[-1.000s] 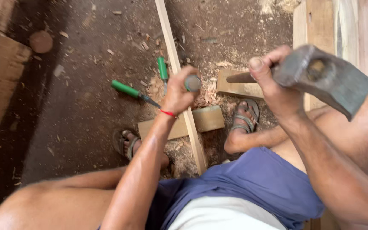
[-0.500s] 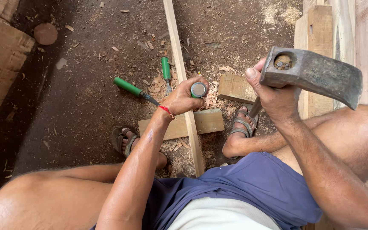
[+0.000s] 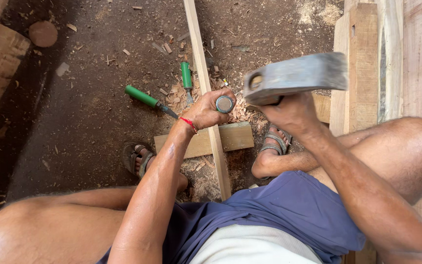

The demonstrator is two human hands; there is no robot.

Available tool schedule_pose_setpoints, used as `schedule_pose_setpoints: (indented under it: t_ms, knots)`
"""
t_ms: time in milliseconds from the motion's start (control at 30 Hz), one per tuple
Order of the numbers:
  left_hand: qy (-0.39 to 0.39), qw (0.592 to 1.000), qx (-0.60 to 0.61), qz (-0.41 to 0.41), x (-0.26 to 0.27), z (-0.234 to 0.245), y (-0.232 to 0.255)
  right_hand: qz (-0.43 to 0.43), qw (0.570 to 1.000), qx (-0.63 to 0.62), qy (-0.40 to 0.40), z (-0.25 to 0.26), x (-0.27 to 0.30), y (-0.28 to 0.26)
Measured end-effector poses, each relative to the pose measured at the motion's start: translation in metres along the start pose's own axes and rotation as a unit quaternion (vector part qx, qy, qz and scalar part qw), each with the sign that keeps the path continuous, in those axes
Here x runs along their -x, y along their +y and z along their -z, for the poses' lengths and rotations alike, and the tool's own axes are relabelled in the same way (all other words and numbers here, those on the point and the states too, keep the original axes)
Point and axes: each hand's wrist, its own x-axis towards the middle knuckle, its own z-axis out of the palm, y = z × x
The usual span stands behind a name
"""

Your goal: The person carves a slot into a wooden plank using a chisel and a hammer while sitting on the ground.

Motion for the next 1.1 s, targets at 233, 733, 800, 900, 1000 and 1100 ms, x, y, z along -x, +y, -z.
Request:
schedule_pose_setpoints:
  t_ms: [233,733,800,900,1000,1100]
  knots:
    - [0.005,0.984,0.152,0.097,0.003,-0.005,-0.006,-0.017,0.977,0.170,-0.127,-0.041,-0.009,-0.003]
    - [0.011,0.992,0.082,0.093,0.012,-0.018,-0.050,-0.017,0.966,0.174,-0.193,-0.063,-0.001,0.011]
    - [0.022,0.997,0.077,-0.009,0.015,-0.009,-0.062,0.096,0.993,0.068,-0.026,-0.058,0.006,0.008]
    - [0.041,0.991,0.017,0.126,0.016,-0.018,-0.062,0.133,0.986,0.095,-0.034,-0.057,0.009,0.005]
    - [0.006,0.988,-0.056,0.146,0.024,-0.014,-0.052,0.043,0.953,0.225,-0.198,-0.066,-0.004,0.004]
    - [0.009,0.991,-0.064,0.119,0.019,-0.007,-0.037,-0.033,0.985,0.076,-0.153,-0.052,0.000,-0.002]
